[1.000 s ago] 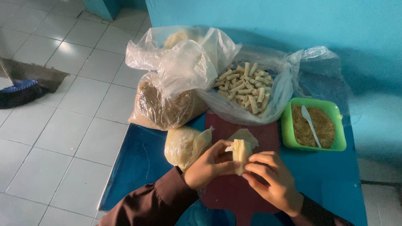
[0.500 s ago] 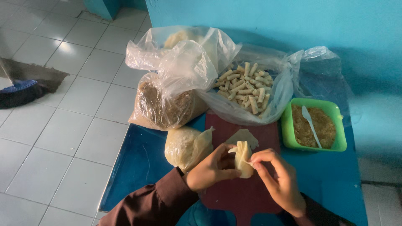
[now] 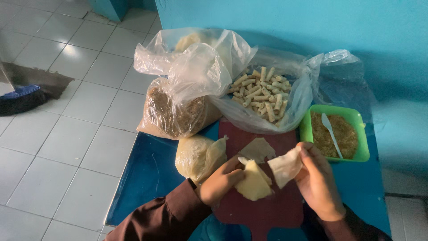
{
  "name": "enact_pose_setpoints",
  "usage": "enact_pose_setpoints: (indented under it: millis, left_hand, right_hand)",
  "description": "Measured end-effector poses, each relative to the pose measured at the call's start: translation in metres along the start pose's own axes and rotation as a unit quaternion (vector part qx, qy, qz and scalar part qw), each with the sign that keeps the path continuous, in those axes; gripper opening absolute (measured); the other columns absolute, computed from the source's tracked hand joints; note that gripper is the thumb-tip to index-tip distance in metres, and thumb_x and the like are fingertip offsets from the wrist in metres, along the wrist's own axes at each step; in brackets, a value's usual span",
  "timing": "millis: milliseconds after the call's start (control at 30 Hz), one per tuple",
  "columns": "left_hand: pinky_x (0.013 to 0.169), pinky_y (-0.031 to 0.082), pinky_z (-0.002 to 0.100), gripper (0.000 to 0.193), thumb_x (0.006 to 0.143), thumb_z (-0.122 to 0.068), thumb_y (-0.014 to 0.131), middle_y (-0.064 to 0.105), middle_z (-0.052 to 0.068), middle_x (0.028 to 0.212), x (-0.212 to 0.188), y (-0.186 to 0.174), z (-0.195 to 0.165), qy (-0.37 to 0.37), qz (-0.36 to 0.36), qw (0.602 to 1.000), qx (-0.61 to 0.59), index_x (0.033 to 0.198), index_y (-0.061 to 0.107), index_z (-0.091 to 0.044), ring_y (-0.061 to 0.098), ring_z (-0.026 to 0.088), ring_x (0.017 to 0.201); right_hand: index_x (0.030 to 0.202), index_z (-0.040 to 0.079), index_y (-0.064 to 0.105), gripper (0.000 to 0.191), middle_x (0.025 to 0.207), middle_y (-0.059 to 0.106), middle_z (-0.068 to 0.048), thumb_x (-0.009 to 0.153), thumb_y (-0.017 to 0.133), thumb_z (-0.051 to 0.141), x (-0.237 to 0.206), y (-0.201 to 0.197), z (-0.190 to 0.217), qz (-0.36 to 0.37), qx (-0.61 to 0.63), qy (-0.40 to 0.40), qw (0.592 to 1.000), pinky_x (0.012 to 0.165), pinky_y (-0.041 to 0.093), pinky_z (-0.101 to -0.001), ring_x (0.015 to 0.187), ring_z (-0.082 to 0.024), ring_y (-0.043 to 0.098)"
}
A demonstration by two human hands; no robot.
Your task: The person spoons filling from a green container onto square pastry wrappers and folds the wrappers over the filling into triangular parcels, placing the folded parcels into a plastic bag with others. They repeat this folding cycle with additional wrappers throughout the clip.
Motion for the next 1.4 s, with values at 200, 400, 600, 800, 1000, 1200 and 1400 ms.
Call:
enact_pose_setpoints:
  millis: [200,400,600,800,1000,1200,1400]
  left_hand:
    - [0.074,0.055,0.033,0.048,0.089,-0.019,0.038,0.069,0.010,0.097,-0.005,0.000,0.003,-0.107,0.050,0.980,-0.162,0.129,0.060,-0.003,0.067,0.020,0.080]
    - [0.108,0.048,0.027,0.044,0.112,-0.031,0.045,0.069,0.008,0.126,-0.002,0.016,-0.012,-0.001,0.139,0.990,-0.017,0.137,0.060,0.002,0.065,0.012,0.119]
    - [0.101,0.052,0.030,0.031,0.112,-0.018,0.051,0.070,0.010,0.119,-0.008,0.021,-0.027,0.039,0.139,0.985,0.096,0.130,0.066,0.002,0.068,0.014,0.108]
    - [0.082,0.061,0.032,0.023,0.104,-0.019,0.061,0.079,0.013,0.102,-0.013,0.021,-0.046,0.082,0.005,0.947,0.311,0.115,0.071,-0.001,0.078,0.022,0.091]
    - [0.077,0.060,0.038,0.024,0.091,-0.014,0.068,0.074,0.017,0.112,-0.016,0.022,-0.064,0.174,-0.106,0.896,0.395,0.112,0.072,-0.003,0.075,0.034,0.091]
    - [0.072,0.059,0.043,0.039,0.091,-0.017,0.062,0.073,0.021,0.095,-0.009,0.024,-0.071,0.071,-0.099,0.886,0.448,0.129,0.067,-0.010,0.074,0.036,0.084]
    - [0.065,0.058,0.049,0.043,0.088,-0.017,0.062,0.075,0.019,0.091,0.020,0.022,-0.093,0.113,-0.155,0.814,0.549,0.132,0.066,-0.017,0.072,0.039,0.075]
  right_hand:
    - [0.121,0.005,0.060,0.014,0.113,0.068,-0.007,0.110,0.054,0.013,-0.008,0.005,0.030,0.005,-0.079,-0.165,0.983,0.091,0.051,-0.0326,0.103,-0.016,0.065]
    - [0.114,0.012,0.063,0.015,0.109,0.071,-0.004,0.100,0.064,0.016,-0.061,0.079,0.019,0.269,-0.555,-0.438,0.654,0.100,0.052,-0.0338,0.113,-0.022,0.067]
    - [0.131,0.005,0.056,0.037,0.121,0.071,-0.007,0.095,0.056,0.015,-0.017,0.063,0.014,0.228,-0.339,-0.021,0.913,0.100,0.051,-0.0309,0.117,-0.017,0.066]
    - [0.118,0.001,0.066,0.031,0.094,0.071,-0.005,0.095,0.067,0.022,-0.001,0.037,-0.015,0.275,-0.368,0.115,0.881,0.080,0.055,-0.0313,0.088,-0.011,0.066]
    - [0.100,0.005,0.067,0.015,0.081,0.070,0.000,0.094,0.069,0.019,0.001,0.033,-0.007,0.178,-0.507,-0.038,0.842,0.068,0.055,-0.0247,0.074,-0.005,0.066]
    - [0.100,0.004,0.068,0.014,0.078,0.067,-0.003,0.095,0.067,0.017,0.007,0.045,0.003,0.142,-0.473,0.042,0.868,0.053,0.052,-0.0275,0.060,-0.009,0.060]
    - [0.108,0.008,0.069,0.016,0.071,0.064,-0.010,0.099,0.064,0.022,0.018,0.047,0.010,0.048,-0.568,-0.009,0.822,0.052,0.043,-0.0314,0.055,-0.014,0.055]
Point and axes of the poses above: each hand's wrist, its own x-axis towards the middle knuckle, its own y-axis out of the palm, z = x × y, the point moved 5 cm from there along x, towards the middle knuckle
